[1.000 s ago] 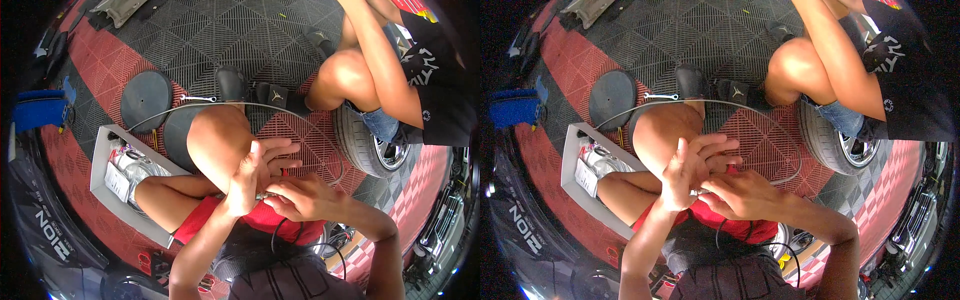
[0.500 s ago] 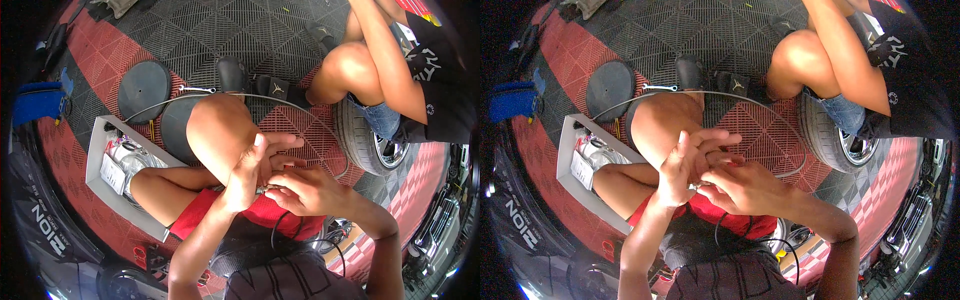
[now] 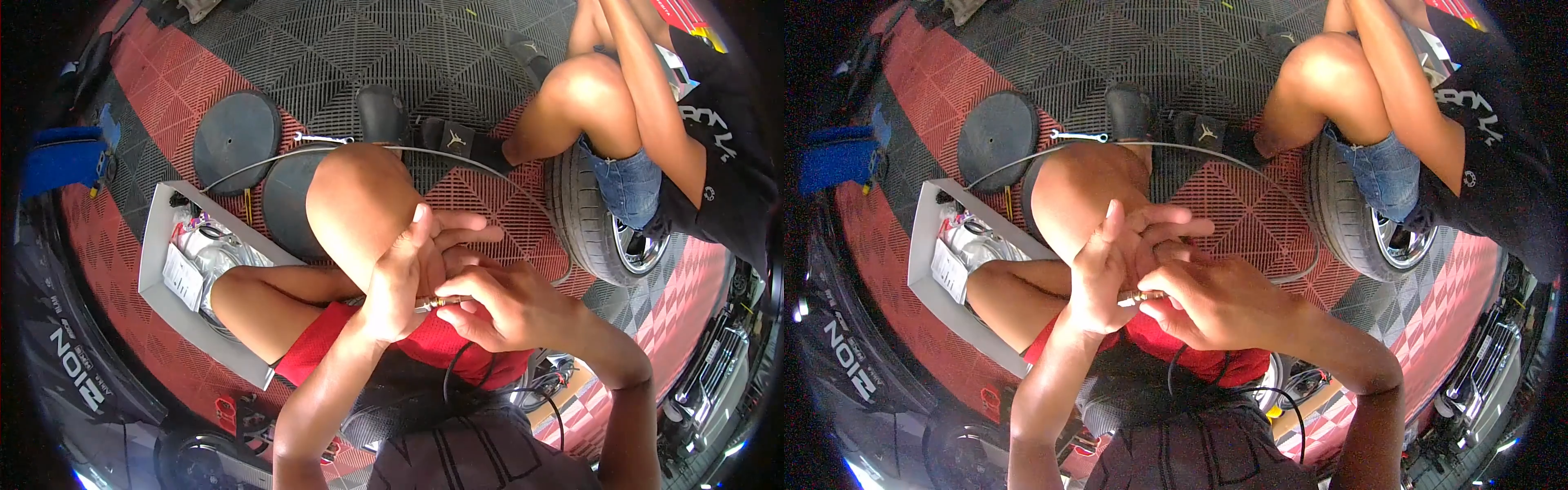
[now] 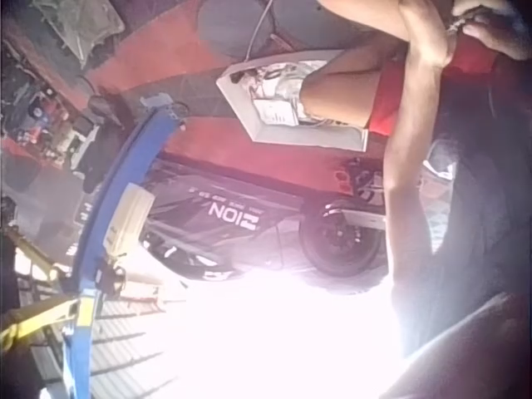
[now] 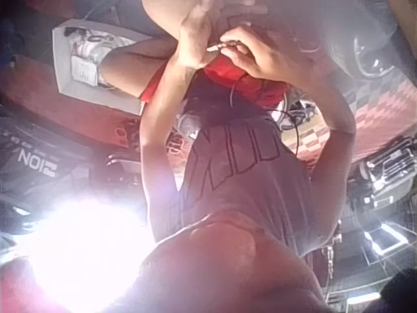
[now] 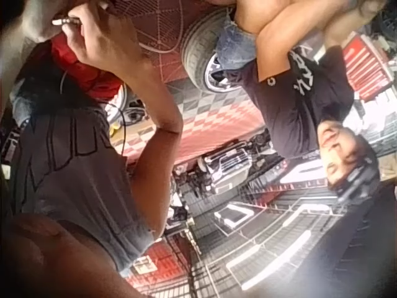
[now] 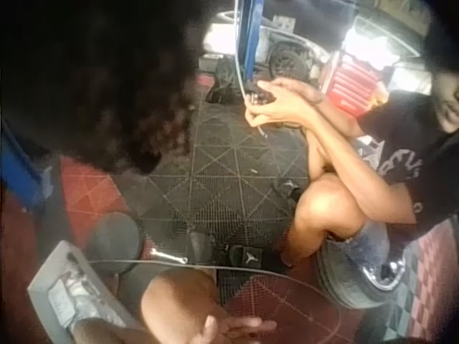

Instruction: The recorder is assembling or connecting components of a coaxial-style cable.

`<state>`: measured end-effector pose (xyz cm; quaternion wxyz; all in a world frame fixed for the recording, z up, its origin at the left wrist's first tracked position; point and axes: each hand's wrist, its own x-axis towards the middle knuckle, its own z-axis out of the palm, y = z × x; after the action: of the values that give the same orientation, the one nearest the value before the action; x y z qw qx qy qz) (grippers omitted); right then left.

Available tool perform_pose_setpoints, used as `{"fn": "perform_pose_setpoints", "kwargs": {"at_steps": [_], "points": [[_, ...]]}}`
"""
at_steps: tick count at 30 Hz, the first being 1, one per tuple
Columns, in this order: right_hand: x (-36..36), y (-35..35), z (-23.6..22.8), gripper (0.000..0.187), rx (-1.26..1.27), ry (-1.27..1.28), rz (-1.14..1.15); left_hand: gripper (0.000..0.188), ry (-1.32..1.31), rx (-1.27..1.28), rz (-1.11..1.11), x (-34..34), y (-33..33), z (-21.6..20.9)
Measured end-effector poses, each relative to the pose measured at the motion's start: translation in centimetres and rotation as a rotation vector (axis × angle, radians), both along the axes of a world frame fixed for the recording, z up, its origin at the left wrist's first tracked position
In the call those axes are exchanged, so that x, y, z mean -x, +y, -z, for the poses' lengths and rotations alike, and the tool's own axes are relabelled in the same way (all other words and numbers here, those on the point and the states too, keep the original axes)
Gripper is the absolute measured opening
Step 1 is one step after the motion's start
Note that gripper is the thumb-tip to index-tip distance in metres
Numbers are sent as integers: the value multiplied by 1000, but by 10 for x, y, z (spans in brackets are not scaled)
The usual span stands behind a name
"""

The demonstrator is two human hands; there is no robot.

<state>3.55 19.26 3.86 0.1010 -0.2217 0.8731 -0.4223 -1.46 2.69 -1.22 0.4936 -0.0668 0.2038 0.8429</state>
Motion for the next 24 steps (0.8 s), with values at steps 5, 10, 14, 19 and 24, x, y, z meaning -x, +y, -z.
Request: {"fn": "perform_pose_setpoints", "kwargs": {"at_steps": [5, 10, 14, 19, 24], "points": [[-3, 0, 8, 26, 47, 54, 18, 69, -67, -15, -14, 1, 0, -1], [-6, 2, 10, 24, 103, 8, 30, 68, -110, 18, 14, 5, 0, -3], [-8, 1, 11, 23, 66, 69, 24, 66, -166, -36, 28, 6, 0, -3], [-5, 3, 11, 24, 4, 102, -43, 64, -217, -53, 69, 10, 0, -4], [2, -3, 12, 21, -22, 277, -54, 59, -179, 127, 163, 11, 0, -10]]}}
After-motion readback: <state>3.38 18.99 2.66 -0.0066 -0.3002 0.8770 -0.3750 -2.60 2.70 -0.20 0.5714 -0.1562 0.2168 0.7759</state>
